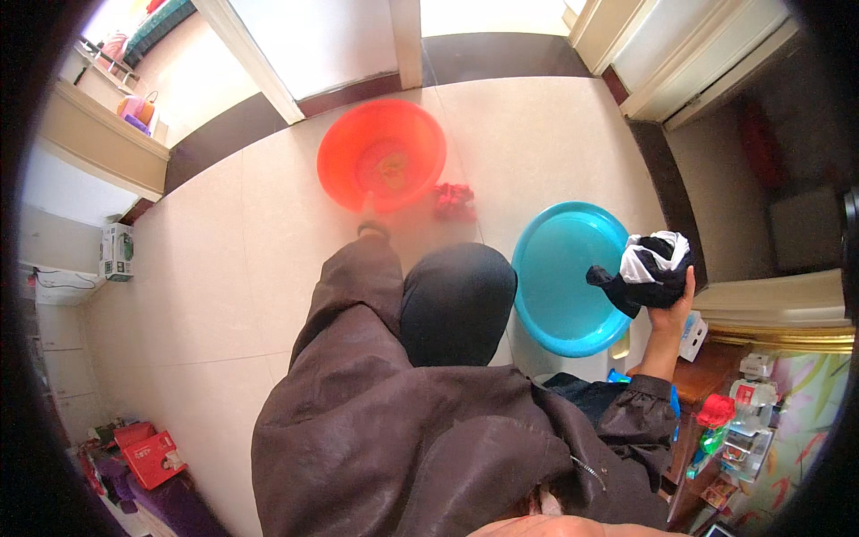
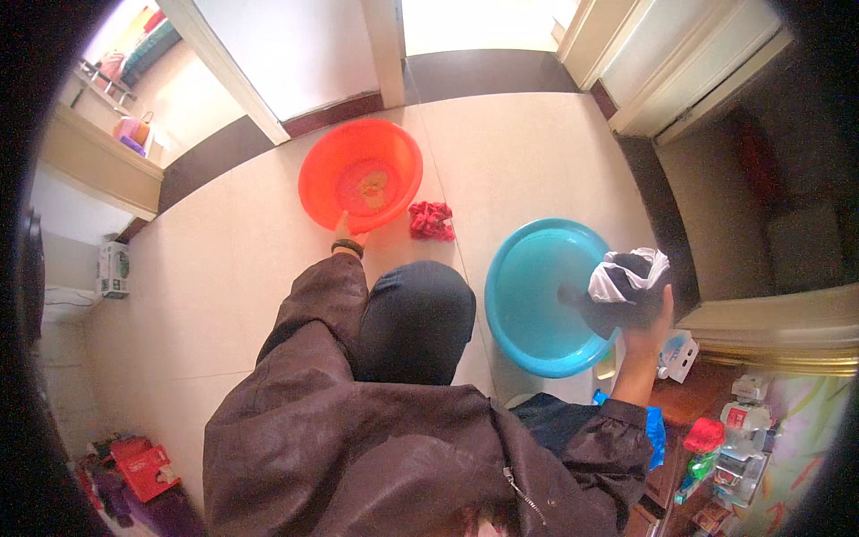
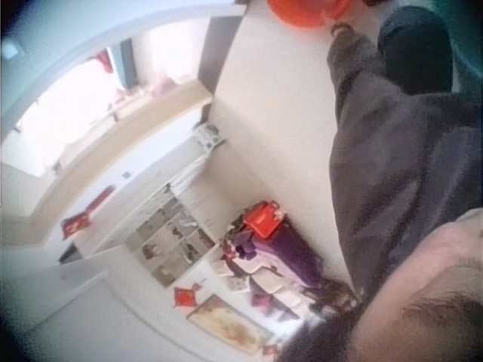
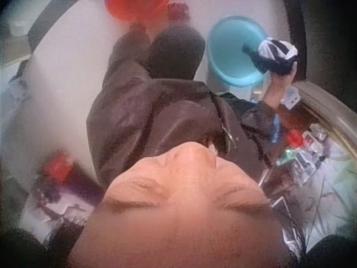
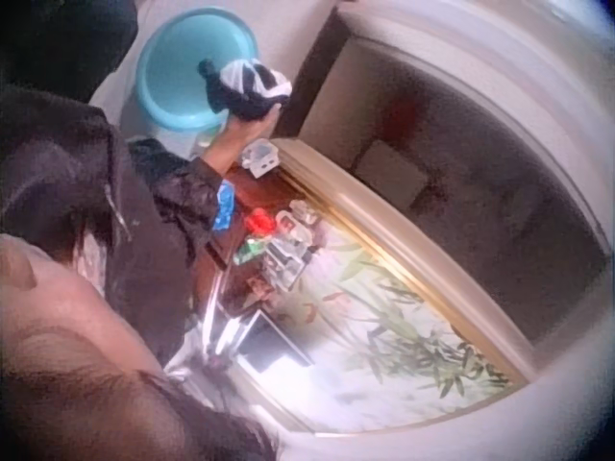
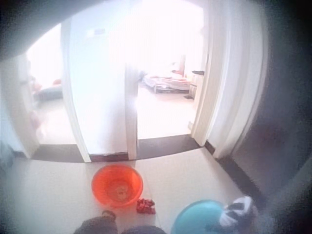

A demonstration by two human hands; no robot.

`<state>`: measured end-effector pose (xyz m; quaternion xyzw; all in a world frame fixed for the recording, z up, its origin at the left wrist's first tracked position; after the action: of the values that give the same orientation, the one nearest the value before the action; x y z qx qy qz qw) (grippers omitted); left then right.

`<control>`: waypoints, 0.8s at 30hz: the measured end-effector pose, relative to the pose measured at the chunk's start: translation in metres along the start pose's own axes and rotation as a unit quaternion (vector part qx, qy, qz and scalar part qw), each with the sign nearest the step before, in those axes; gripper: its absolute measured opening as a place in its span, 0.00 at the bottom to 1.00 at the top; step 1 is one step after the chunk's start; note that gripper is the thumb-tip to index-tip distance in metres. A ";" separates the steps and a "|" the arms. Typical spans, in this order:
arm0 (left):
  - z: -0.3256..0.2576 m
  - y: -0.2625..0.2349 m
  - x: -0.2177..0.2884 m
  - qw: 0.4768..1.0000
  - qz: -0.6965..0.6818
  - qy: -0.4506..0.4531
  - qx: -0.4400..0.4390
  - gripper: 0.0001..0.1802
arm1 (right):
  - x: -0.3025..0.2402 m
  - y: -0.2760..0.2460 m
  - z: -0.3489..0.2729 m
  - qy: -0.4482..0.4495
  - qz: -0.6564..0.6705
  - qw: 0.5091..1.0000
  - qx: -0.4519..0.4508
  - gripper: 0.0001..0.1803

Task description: The person washes a dark garment and a red cloth by hand in a blue basin of water, rinsing and wringing each item. They place the dark garment into an orange basin and continue washing the red cloth, then carry the orange basin into an adjacent room.

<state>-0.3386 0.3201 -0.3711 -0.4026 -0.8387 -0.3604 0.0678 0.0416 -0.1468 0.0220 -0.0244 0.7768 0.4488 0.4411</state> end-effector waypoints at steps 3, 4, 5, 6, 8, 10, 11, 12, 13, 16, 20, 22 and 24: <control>0.019 0.004 0.001 0.997 -0.049 0.016 0.059 0.38 | -0.003 -0.010 -0.001 -0.009 0.005 0.997 0.080 0.34; 0.022 0.001 0.000 0.989 -0.067 0.002 0.135 0.36 | -0.005 -0.013 -0.001 -0.020 -0.001 0.995 0.099 0.34; 0.026 0.009 -0.001 0.989 -0.059 -0.025 0.130 0.32 | -0.006 -0.013 -0.001 -0.023 -0.001 0.995 0.101 0.34; 0.030 0.017 -0.001 0.990 -0.049 -0.050 0.126 0.29 | -0.006 -0.012 -0.002 -0.020 0.006 0.996 0.092 0.33; 0.036 0.036 -0.003 0.993 -0.027 -0.096 0.063 0.25 | -0.008 -0.008 -0.001 -0.019 0.013 0.997 0.072 0.32; 0.040 0.065 -0.011 0.989 0.005 -0.139 -0.055 0.23 | -0.013 -0.001 -0.006 -0.030 0.017 0.999 0.039 0.30; 0.043 0.077 -0.011 0.988 0.067 -0.107 -0.084 0.23 | -0.018 -0.006 -0.008 -0.041 0.021 0.995 0.087 0.29; 0.043 0.092 -0.009 0.982 0.128 -0.072 -0.115 0.23 | -0.022 -0.002 -0.009 -0.043 0.023 0.996 0.068 0.28; 0.041 0.110 -0.007 0.970 0.188 -0.035 -0.148 0.23 | -0.026 -0.001 -0.012 -0.052 0.029 0.996 0.062 0.27; 0.006 0.166 -0.003 0.924 0.332 0.037 -0.185 0.22 | -0.040 -0.003 -0.020 -0.064 0.053 0.993 0.083 0.26; -0.123 0.274 -0.002 0.703 0.526 0.232 -0.419 0.23 | -0.057 -0.012 -0.034 -0.088 0.064 0.986 0.123 0.21; -0.186 0.311 -0.010 0.702 0.533 0.222 -0.418 0.23 | -0.066 -0.011 -0.042 -0.107 0.062 0.988 0.089 0.20; -0.247 0.336 -0.025 0.678 0.546 0.237 -0.432 0.23 | -0.077 -0.016 -0.052 -0.124 0.070 0.986 0.084 0.17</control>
<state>-0.1219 0.2817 -0.0156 -0.6745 -0.1773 -0.6647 0.2679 0.0610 -0.2211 0.0769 0.1230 0.7507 0.4117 0.5019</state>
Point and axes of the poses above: each hand's wrist, its own z-axis towards the middle knuckle, its own y-axis out of the palm, x = y × z, the point moved 6 cm from there along z, towards the middle knuckle, and after that the axes turned 5 degrees about x, right-handed, at the moved point
